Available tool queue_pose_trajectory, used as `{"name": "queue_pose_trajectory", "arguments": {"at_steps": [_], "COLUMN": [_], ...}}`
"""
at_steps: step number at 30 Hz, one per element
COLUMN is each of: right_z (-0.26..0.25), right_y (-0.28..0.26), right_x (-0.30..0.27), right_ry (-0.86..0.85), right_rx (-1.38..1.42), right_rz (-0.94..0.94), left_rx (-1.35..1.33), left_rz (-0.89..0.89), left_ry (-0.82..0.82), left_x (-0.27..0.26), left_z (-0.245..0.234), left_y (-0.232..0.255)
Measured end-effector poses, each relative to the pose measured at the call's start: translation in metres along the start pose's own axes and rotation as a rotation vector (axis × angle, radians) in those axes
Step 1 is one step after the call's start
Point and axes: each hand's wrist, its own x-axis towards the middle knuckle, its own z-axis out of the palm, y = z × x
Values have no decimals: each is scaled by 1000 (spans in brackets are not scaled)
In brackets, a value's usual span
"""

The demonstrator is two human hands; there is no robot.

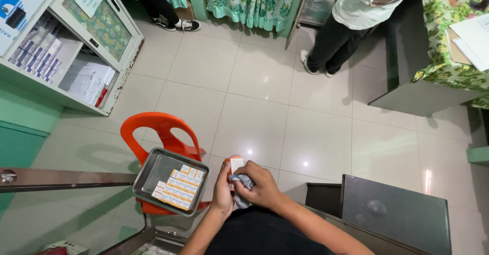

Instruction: Picking medicine boxes from a shelf and placing them on a tray

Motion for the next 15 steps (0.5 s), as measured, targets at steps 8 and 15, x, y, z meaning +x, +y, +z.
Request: {"name": "queue_pose_trajectory", "arguments": {"at_steps": [8,15], "right_z": [-5,-1], "right_y": [-14,5], "right_x": [-4,-6], "right_ry": [-129,-19], "right_rx": [45,15], "right_rz": [-36,53], "left_rx": [-100,-157], "left_rz": [34,-56], "left_ry": [65,-40], "left_x": [2,-10], "left_z": [-15,-4], "left_y": [-10,-12]}}
